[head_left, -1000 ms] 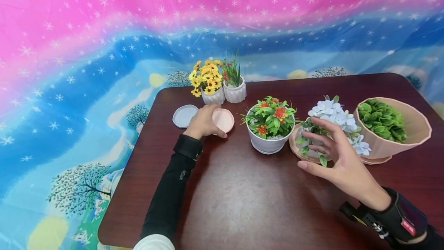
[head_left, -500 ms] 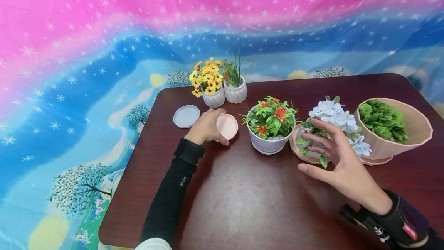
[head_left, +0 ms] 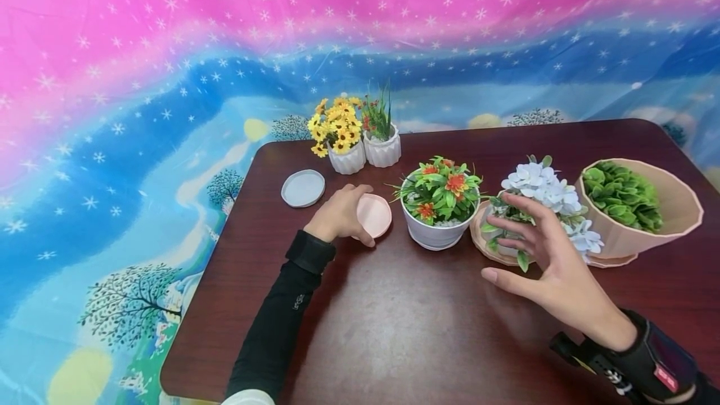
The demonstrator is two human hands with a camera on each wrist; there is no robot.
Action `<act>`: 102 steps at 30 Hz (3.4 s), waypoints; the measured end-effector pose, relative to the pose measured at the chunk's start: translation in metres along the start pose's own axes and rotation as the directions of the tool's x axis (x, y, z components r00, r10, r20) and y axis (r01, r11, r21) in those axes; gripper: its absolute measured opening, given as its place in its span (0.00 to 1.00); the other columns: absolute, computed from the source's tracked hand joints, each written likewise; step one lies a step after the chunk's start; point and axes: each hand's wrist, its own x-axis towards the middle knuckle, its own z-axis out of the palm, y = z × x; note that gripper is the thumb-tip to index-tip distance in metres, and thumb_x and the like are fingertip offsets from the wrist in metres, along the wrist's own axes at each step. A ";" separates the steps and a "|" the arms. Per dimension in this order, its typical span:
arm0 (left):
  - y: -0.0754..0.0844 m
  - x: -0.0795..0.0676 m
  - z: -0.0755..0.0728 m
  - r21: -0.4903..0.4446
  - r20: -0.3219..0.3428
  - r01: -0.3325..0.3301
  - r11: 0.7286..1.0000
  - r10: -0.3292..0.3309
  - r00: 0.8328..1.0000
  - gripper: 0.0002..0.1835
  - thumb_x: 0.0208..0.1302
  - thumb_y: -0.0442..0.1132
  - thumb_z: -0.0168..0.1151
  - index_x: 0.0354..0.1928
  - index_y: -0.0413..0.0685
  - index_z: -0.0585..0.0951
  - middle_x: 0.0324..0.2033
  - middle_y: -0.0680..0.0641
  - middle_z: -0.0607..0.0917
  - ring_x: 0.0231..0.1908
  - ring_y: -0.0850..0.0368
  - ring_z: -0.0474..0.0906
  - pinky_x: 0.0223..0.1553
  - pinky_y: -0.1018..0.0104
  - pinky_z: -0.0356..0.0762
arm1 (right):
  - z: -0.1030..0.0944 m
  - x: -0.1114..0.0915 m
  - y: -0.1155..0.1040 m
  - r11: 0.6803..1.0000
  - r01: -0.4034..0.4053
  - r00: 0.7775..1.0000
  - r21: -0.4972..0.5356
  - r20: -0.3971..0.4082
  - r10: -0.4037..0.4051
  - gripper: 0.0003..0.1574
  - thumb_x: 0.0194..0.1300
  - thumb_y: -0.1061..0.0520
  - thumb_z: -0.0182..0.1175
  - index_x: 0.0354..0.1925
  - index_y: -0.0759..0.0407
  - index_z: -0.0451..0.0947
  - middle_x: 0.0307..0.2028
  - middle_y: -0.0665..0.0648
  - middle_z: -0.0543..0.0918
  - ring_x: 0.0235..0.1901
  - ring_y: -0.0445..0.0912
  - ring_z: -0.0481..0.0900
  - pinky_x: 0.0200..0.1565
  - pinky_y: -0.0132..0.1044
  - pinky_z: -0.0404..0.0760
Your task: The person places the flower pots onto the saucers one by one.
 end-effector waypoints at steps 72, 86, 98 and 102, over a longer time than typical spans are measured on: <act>-0.011 0.004 0.016 0.012 0.129 0.073 0.997 -0.074 0.989 0.70 0.38 0.52 0.92 0.82 0.39 0.60 0.77 0.36 0.66 0.76 0.41 0.64 0.71 0.46 0.71 | 0.058 0.328 0.045 0.964 -0.249 0.938 -0.094 -0.270 0.216 0.65 0.64 0.39 0.77 0.84 0.53 0.49 0.81 0.57 0.57 0.79 0.47 0.57 0.75 0.37 0.62; -0.005 0.006 0.014 0.032 0.151 0.059 0.998 -0.063 0.986 0.70 0.39 0.52 0.92 0.82 0.39 0.60 0.78 0.35 0.65 0.79 0.38 0.59 0.73 0.43 0.69 | 0.051 0.322 0.044 0.913 -0.389 0.920 -0.120 -0.093 0.380 0.71 0.68 0.32 0.71 0.87 0.48 0.36 0.86 0.57 0.42 0.84 0.51 0.46 0.79 0.52 0.58; -0.008 0.002 0.009 0.007 0.143 0.087 0.996 -0.087 0.986 0.69 0.39 0.51 0.92 0.83 0.42 0.60 0.80 0.35 0.62 0.79 0.37 0.58 0.71 0.39 0.70 | 0.110 0.344 -0.033 0.831 -0.079 0.838 0.550 -0.416 0.354 0.18 0.77 0.45 0.63 0.55 0.50 0.69 0.53 0.48 0.75 0.45 0.38 0.72 0.45 0.31 0.76; -0.010 0.003 0.008 -0.006 0.151 0.060 0.998 -0.059 0.987 0.66 0.41 0.50 0.92 0.82 0.43 0.63 0.78 0.35 0.65 0.79 0.37 0.58 0.71 0.39 0.69 | 0.146 0.332 -0.018 0.846 -0.052 0.805 0.531 -0.478 0.350 0.19 0.76 0.49 0.64 0.56 0.56 0.72 0.49 0.51 0.76 0.45 0.41 0.75 0.46 0.33 0.76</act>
